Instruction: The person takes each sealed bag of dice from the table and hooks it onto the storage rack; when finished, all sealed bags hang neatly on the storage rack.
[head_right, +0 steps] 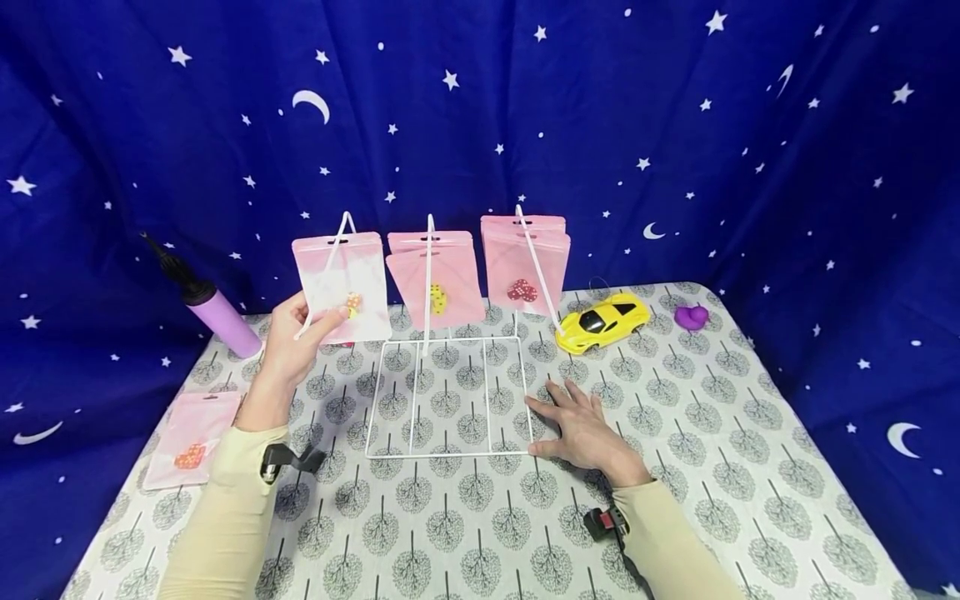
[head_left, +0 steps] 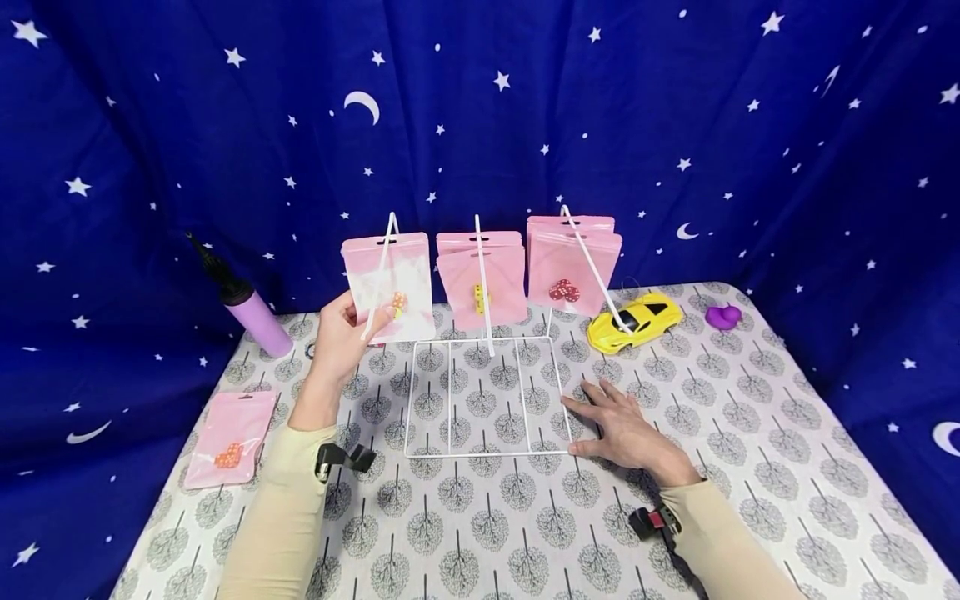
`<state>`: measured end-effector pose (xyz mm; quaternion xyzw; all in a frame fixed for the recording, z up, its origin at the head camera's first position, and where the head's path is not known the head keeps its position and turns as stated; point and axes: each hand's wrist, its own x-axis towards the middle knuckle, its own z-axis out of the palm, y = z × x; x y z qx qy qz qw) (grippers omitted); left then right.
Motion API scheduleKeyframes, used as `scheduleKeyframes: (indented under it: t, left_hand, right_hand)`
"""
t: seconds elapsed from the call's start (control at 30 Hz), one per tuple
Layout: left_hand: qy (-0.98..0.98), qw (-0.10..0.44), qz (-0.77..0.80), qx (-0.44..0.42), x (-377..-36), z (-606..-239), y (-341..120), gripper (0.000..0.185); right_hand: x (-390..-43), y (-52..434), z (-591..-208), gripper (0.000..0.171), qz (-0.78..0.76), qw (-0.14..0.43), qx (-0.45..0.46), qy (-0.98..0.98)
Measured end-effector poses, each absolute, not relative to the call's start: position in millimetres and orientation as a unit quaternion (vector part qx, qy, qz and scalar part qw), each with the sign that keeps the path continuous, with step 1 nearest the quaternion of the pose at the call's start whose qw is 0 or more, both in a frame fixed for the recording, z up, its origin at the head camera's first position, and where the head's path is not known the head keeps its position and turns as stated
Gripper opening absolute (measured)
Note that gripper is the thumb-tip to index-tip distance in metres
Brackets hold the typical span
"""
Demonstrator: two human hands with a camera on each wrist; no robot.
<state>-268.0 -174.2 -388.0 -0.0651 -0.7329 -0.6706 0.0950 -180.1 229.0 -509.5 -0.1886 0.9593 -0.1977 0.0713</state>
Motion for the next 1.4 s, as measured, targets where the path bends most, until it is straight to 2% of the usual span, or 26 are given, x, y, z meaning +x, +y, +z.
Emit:
scheduleKeyframes:
  t: [0.3, 0.87, 1.13, 1.4]
  left_hand:
    - [-0.743, 0.091, -0.660, -0.059, -276.7, -395.7, -176.8, 0.030]
    - [-0.762, 0.069, -0.642, -0.043, -286.9, -414.0, -183.3, 0.037]
    - [-0.778, 0.079, -0.622, -0.040, -279.9, -425.7, -192.4, 0.035]
    - [-0.796, 0.050, -0.602, -0.030, -263.5, -432.5, -210.0, 0.039]
  right_hand:
    - [-180.4, 229.1, -508.4, 0.078, -0.197, 0.071, -0.189, 0.959]
    - [-179.2, 229.3, -509.7, 0.078, -0.202, 0.069, -0.186, 0.959]
    - [-181.0, 228.4, -510.3, 0.079, -0.200, 0.072, -0.184, 0.960]
    - [-180.5, 227.5, -509.4, 0.078, -0.196, 0.075, -0.180, 0.961]
